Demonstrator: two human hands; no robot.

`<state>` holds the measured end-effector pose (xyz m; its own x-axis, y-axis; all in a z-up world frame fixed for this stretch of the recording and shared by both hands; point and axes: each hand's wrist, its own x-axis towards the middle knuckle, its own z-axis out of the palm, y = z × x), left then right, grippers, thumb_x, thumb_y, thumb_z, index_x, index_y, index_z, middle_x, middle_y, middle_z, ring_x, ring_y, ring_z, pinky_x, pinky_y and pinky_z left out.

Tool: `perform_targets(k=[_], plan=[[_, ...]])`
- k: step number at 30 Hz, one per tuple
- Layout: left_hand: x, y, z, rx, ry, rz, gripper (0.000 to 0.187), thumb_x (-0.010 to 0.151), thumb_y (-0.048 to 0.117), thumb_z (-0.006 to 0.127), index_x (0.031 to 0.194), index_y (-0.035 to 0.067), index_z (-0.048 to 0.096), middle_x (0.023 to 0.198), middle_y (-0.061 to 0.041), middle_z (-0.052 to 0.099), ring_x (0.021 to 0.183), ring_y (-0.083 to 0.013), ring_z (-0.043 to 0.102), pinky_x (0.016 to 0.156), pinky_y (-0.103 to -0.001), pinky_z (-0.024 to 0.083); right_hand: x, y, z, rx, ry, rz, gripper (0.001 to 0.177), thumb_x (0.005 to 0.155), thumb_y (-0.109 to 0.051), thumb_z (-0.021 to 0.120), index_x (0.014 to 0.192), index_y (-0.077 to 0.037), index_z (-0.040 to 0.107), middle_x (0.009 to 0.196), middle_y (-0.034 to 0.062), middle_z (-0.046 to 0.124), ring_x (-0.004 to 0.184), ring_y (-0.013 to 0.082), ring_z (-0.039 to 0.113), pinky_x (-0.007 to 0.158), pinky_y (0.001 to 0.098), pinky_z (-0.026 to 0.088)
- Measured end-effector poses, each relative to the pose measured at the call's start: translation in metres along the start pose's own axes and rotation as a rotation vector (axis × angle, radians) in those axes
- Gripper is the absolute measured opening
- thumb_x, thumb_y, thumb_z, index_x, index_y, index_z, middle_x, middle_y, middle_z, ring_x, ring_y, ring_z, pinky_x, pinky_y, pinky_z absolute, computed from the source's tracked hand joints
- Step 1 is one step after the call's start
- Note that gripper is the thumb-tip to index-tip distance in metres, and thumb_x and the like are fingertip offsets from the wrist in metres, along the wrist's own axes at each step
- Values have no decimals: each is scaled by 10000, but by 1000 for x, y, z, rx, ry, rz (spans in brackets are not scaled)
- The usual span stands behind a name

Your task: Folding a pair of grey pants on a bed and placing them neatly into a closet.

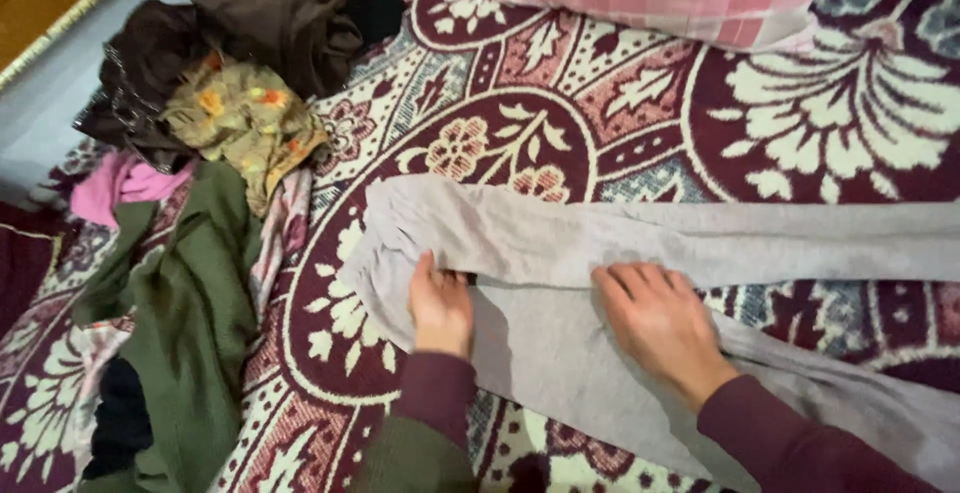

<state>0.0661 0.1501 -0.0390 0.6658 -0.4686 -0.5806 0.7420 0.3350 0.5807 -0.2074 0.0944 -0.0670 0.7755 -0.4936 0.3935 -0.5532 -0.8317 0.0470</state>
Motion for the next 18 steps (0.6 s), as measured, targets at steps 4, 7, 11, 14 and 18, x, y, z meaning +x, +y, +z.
perform_targets(k=[4, 7, 11, 14, 18], plan=[[60, 35, -31, 626, -256, 326, 693, 707, 106, 694, 1370, -38, 549, 1300, -254, 622, 1283, -360, 600, 1121, -460, 472, 9, 5, 9, -159, 237, 98, 176, 908, -238, 650, 1073, -215, 705, 941, -20, 675, 946, 203, 675, 793, 360, 500], [15, 58, 4, 847, -233, 595, 654, 678, 56, 700, 1318, -8, 583, 1165, -178, 676, 1167, -298, 634, 1063, -448, 459, 20, 5, 2, -164, 304, 99, 123, 920, -231, 657, 1030, -215, 711, 889, -33, 662, 929, 182, 663, 841, 362, 498], [93, 43, -48, 57, 227, 219, 545, 758, 157, 873, 1225, 6, 635, 1207, -219, 708, 1123, -375, 719, 963, -572, 552, 7, 32, -6, -225, 341, 129, 171, 929, -176, 623, 1074, -201, 709, 859, -23, 593, 900, 185, 635, 901, 376, 500], [-41, 22, -4, -33, 64, -78, 280, 902, 201, 614, 1165, 176, 708, 1150, -17, 770, 1075, -194, 731, 973, -316, 583, -23, 57, -21, -243, 173, 224, 436, 780, -71, 613, 1208, -119, 680, 965, 45, 614, 850, 261, 597, 731, 382, 417], [-45, -68, -26, 132, 2, -270, 159, 855, 190, 682, 996, 221, 616, 995, 27, 585, 901, -167, 558, 858, -321, 503, -48, 70, -31, -82, 158, 172, 349, 850, -27, 615, 1193, -53, 667, 951, 88, 583, 884, 310, 601, 685, 431, 439]])
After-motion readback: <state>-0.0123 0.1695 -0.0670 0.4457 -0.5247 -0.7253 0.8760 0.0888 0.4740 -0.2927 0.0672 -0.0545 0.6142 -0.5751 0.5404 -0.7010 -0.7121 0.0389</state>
